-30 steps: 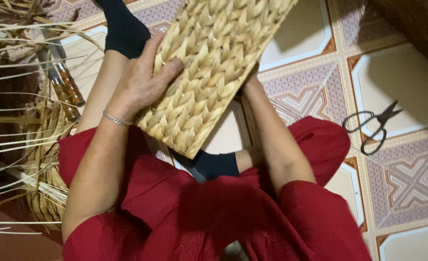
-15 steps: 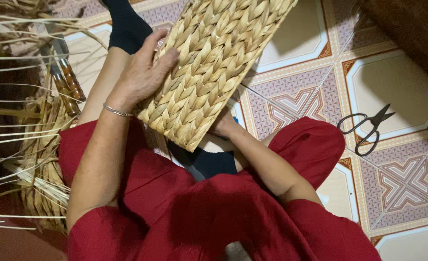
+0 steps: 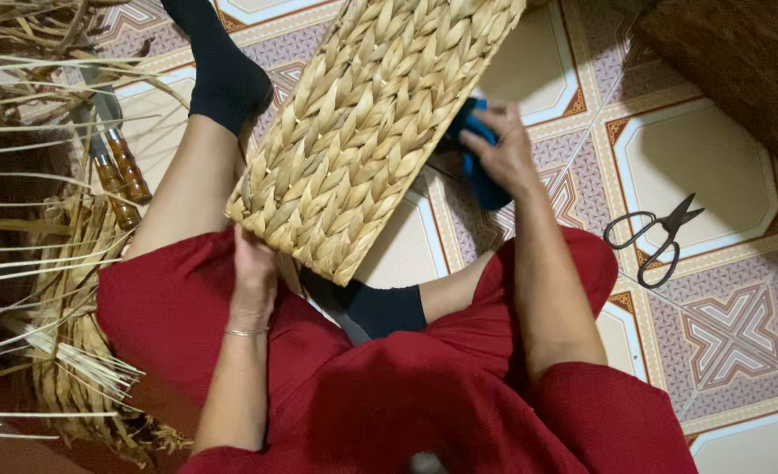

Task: The person sits on the floor and wipes the interior and exterior surfaces of a woven basket with a blue cloth. They rotate the basket to reach different sides and corners, then place it aside and repeat the process with a second basket.

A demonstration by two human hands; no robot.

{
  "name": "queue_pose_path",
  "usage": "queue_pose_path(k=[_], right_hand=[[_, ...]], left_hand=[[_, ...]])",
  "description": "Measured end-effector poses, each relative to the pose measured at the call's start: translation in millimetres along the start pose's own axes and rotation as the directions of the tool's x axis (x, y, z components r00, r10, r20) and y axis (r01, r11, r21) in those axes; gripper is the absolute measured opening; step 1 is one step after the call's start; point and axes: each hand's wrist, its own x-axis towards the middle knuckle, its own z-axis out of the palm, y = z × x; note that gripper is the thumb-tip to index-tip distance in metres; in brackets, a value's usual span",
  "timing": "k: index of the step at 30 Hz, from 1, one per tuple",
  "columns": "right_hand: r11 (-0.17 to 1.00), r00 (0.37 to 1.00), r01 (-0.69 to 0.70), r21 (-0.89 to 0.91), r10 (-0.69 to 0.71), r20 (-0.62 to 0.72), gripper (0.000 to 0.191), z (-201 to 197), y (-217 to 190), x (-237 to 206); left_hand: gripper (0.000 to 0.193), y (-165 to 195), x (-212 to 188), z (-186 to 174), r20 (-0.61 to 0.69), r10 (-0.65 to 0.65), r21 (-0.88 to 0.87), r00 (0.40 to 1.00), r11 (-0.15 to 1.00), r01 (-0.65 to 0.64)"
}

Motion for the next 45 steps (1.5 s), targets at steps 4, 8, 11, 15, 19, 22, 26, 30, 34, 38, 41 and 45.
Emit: queue_pose_path(k=[4,8,11,15,19,22,26,30,34,38,41,45], right_hand=[[0.980,0.980,0.189,0.065,-0.192,0.048,0.035,-11.8,-0.3,47.0],[0.954,0.965,0.258,0.154,-0.263,0.012,0.037,0.5,-13.0,63.8],[0.975,0.990,0.142,0.173,-0.137,-0.041,0.031,-3.2,-29.7,54.3],[0.937,0.997,-0.048,0.345,0.025,0.072,0.032,-23.9,-48.8,24.3],[0.886,0.986,-0.075,0.457,-0.003,0.168,0.033,-22.6,-41.4,-2.5],[0.852,0.960,-0.184,0.491,0.047,0.277,0.035,5.3,-22.2,-15.5],[0.921,0.900,-0.203,0.332,0.041,0.434,0.048,59.9,-3.0,-39.9],[0.999,0.806,0.020,-0.049,0.013,0.592,0.049,68.7,-3.1,-36.7],[0.991,0.917,0.042,-0.124,0.011,0.399,0.047,43.9,-23.6,-16.3],[0.954,0.991,0.005,-0.299,0.037,0.132,0.042,70.4,-51.8,7.2],[0.961,0.997,0.042,-0.273,-0.024,0.069,0.045,119.9,-61.1,16.4],[0.976,0.993,0.073,-0.207,-0.051,0.109,0.049,151.0,-54.5,2.3]], left_hand=[[0.093,-43.4,17.8,-6.9,0.040,0.198,0.369,0.979,0.908,-0.199],[0.074,-37.3,38.1,-13.0,-0.016,0.329,0.344,0.944,0.888,-0.304],[0.061,2.6,61.5,-20.8,0.072,0.440,0.578,0.895,0.713,-0.396],[0.042,98.1,110.6,-31.4,0.187,0.558,0.600,0.809,0.586,-0.544],[0.032,200.9,127.2,-8.6,0.355,0.405,0.599,0.843,0.593,-0.538],[0.032,258.0,118.3,22.6,0.389,0.215,0.699,0.896,0.564,-0.439],[0.034,250.6,124.3,77.5,0.260,-0.051,0.858,0.964,0.471,-0.206],[0.056,226.7,126.1,94.5,0.579,0.062,0.577,0.813,0.673,-0.462],[0.078,218.5,111.2,96.9,0.519,0.012,0.645,0.855,0.651,-0.401],[0.081,221.5,106.2,105.9,0.473,-0.033,0.589,0.881,0.755,-0.288],[0.080,221.2,107.8,111.6,0.522,0.007,0.598,0.853,0.710,-0.372],[0.085,217.2,110.0,111.1,0.448,-0.083,0.664,0.890,0.698,-0.269]])
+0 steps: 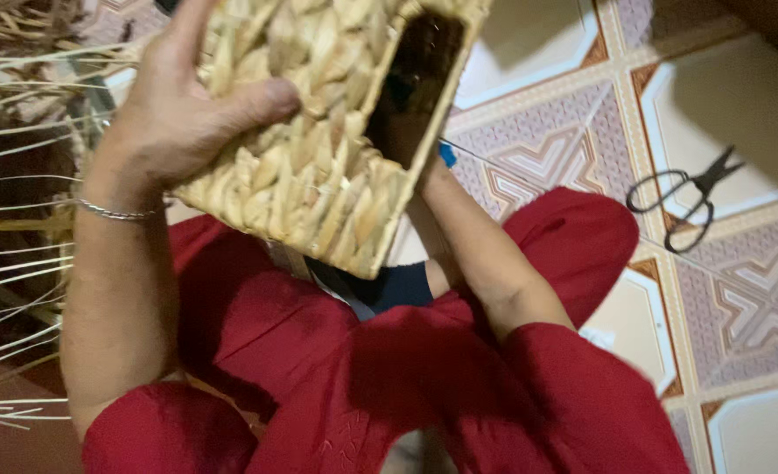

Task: The person sits on the floor and wipes the interior and exterior surfaces of a woven basket with a blue cloth. They rotate the basket to reach different sides and corners, then place it aside and repeat the process with a second basket.

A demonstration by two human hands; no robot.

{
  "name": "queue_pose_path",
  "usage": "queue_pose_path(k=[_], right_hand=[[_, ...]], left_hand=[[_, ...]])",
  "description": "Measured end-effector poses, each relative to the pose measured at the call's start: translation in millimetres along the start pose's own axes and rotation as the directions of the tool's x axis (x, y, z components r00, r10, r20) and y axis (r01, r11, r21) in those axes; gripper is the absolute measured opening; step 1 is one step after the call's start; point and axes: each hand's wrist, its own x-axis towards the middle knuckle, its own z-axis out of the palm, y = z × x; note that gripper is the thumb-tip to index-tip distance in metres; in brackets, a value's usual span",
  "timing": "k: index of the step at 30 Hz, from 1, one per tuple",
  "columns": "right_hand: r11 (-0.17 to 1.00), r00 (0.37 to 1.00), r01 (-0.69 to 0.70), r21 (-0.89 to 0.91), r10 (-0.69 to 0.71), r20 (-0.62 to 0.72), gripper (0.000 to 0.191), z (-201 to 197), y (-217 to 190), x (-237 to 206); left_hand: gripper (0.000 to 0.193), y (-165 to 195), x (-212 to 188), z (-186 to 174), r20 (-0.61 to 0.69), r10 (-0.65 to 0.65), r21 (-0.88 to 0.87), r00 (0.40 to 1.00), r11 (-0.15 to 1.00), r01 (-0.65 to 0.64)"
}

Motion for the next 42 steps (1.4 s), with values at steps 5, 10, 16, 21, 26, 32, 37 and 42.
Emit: queue_pose_path(k=[5,10,16,21,26,32,37,42], right_hand=[[0.995,0.919,-0.091,0.052,0.064,0.388,0.054,7.3,12.3,-53.3],[0.956,0.839,0.237,0.174,-0.292,0.460,0.067,-3.0,41.6,-75.1],[0.986,0.919,0.108,0.127,-0.148,0.365,0.059,-31.3,38.6,-50.1],[0.981,0.994,-0.109,-0.158,0.110,-0.004,0.056,-38.0,14.5,-4.6],[0.906,0.995,0.104,-0.409,-0.096,0.040,0.041,-21.9,-19.7,-28.1],[0.853,0.857,0.513,-0.096,-0.503,0.111,0.054,-46.4,-12.1,-69.2],[0.995,0.932,-0.087,-0.052,0.100,0.348,0.048,-89.1,36.2,-76.5],[0.954,0.980,-0.177,-0.242,0.149,-0.131,0.061,-133.2,67.4,-85.0]], left_hand=[[0.078,-5.0,-3.3,-6.0,0.040,0.144,0.092,0.989,0.985,-0.147],[0.092,-7.8,-10.0,-6.7,-0.005,0.089,0.033,0.996,0.995,-0.089],[0.096,-13.4,-17.9,-4.5,-0.021,0.053,-0.082,0.998,0.995,-0.055],[0.101,-17.2,-16.9,-4.8,-0.005,-0.056,-0.142,0.998,0.988,0.055],[0.096,-14.7,-16.2,-2.8,-0.021,0.088,0.076,0.996,0.993,-0.086],[0.100,-8.8,-18.1,-0.6,-0.079,0.010,0.082,0.997,0.997,-0.003],[0.107,-14.7,-14.4,-1.9,-0.090,-0.064,0.010,0.994,0.998,0.065],[0.099,-17.0,-2.2,2.5,-0.091,-0.035,-0.067,0.995,0.997,0.029]])
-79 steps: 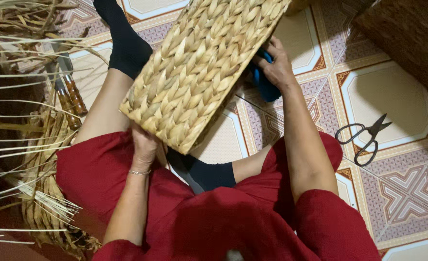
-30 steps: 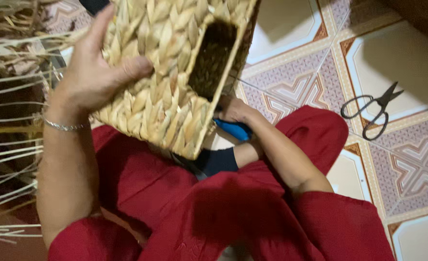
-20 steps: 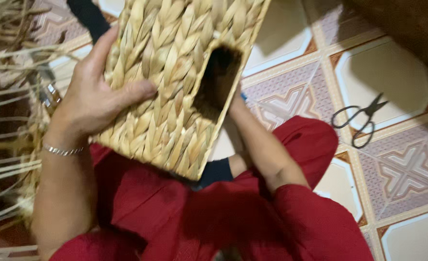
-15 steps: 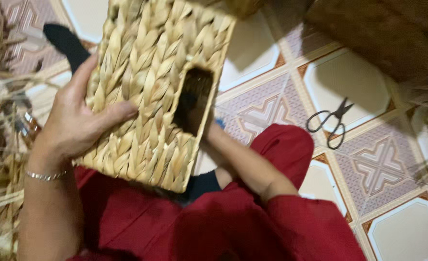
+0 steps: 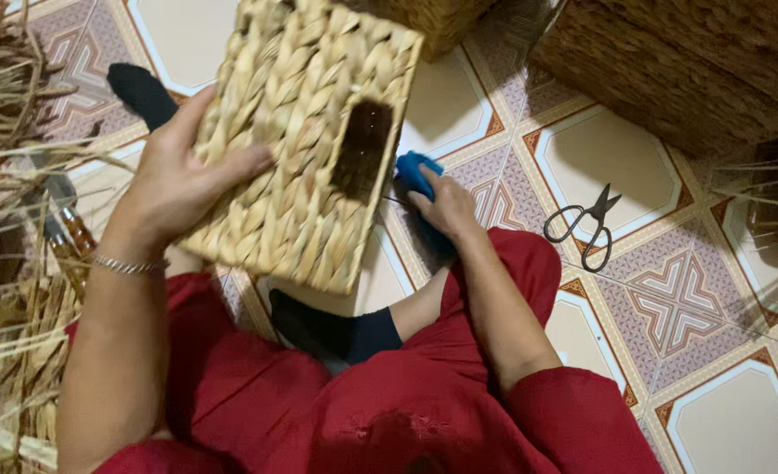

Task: The person sits on the floor and wipes the interior and exterior surfaces of a woven basket with a blue cloth. They rotate the basket to reach different sides and corners, then place it aside and repeat the process with a second basket.

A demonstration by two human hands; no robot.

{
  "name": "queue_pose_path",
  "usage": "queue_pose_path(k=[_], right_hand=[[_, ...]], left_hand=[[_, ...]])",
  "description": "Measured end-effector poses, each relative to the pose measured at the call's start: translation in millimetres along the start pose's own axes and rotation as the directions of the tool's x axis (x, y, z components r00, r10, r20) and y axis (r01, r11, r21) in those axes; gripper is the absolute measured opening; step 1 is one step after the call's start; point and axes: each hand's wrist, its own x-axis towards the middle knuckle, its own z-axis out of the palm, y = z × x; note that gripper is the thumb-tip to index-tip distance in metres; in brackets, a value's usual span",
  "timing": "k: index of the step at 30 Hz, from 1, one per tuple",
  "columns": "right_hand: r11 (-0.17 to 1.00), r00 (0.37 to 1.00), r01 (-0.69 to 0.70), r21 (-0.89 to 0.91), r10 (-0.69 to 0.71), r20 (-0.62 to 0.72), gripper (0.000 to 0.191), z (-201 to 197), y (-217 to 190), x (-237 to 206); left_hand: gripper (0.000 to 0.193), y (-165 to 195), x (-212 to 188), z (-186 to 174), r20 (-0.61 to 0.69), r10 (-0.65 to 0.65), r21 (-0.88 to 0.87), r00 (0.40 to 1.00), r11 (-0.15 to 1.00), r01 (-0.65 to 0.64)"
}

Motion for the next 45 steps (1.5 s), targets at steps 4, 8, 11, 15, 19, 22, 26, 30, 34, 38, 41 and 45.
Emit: queue_pose_path(k=[4,8,11,15,19,22,26,30,34,38,41,45], right_hand=[[0.988,0.949,0.136,-0.070,-0.150,-0.279,0.059,-27.1,-19.6,-21.4],[0.525,0.970,0.225,0.821,-0.043,-0.238,0.067,-55.9,-61.1,-79.0],[0.139,0.963,0.269,0.953,-0.018,-0.269,0.085,-74.9,-93.5,-126.3],[0.260,0.939,0.336,0.905,-0.012,-0.345,0.104,-107.0,-102.5,-170.8],[0.366,0.901,0.342,0.866,0.134,-0.413,0.099,-124.4,-78.4,-180.0],[0.308,0.897,0.294,0.905,0.238,-0.372,0.093,-132.2,-50.9,-188.6],[0.184,0.903,0.158,0.970,0.370,-0.217,0.099,-139.4,-19.7,-195.2],[0.062,0.900,0.215,0.975,0.375,-0.222,0.098,-141.1,-4.4,-194.4],[0.007,0.908,0.262,0.965,0.336,-0.249,0.099,-146.7,4.2,-191.9],[-0.049,0.903,0.312,0.949,0.326,-0.280,0.100,-165.3,12.7,-192.8],[-0.027,0.869,0.390,0.920,0.341,-0.359,0.099,-188.6,20.6,-193.1],[0.436,0.703,0.569,0.697,0.182,-0.687,0.075,-236.9,44.8,-177.8]], left_hand=[[0.091,17.3,11.5,8.6,-0.072,0.180,0.206,0.981,0.965,-0.162],[0.088,48.5,12.5,23.2,-0.020,0.182,0.052,0.983,0.982,-0.181],[0.079,63.2,16.4,55.4,0.012,0.184,-0.206,0.983,0.962,-0.177],[0.067,37.9,22.3,81.0,0.014,0.170,-0.433,0.985,0.889,-0.147],[0.062,-29.1,45.2,99.7,-0.086,0.201,-0.472,0.976,0.854,-0.217],[0.067,-94.9,51.0,101.6,-0.256,0.108,-0.395,0.960,0.895,-0.206],[0.076,-162.6,19.6,134.0,-0.106,-0.574,-0.352,0.812,0.785,0.510],[0.079,-181.5,-16.0,185.3,0.390,-0.505,-0.806,0.770,0.218,0.551],[0.078,-182.8,-29.9,207.5,0.358,-0.331,-0.920,0.873,0.035,0.391],[0.070,-186.8,-41.2,207.9,0.363,-0.241,-0.911,0.900,0.111,0.397],[0.071,-172.0,-37.8,196.8,0.306,-0.147,-0.928,0.941,0.176,0.329],[0.062,-117.3,2.2,160.1,0.484,0.285,-0.829,0.827,-0.154,0.538]])
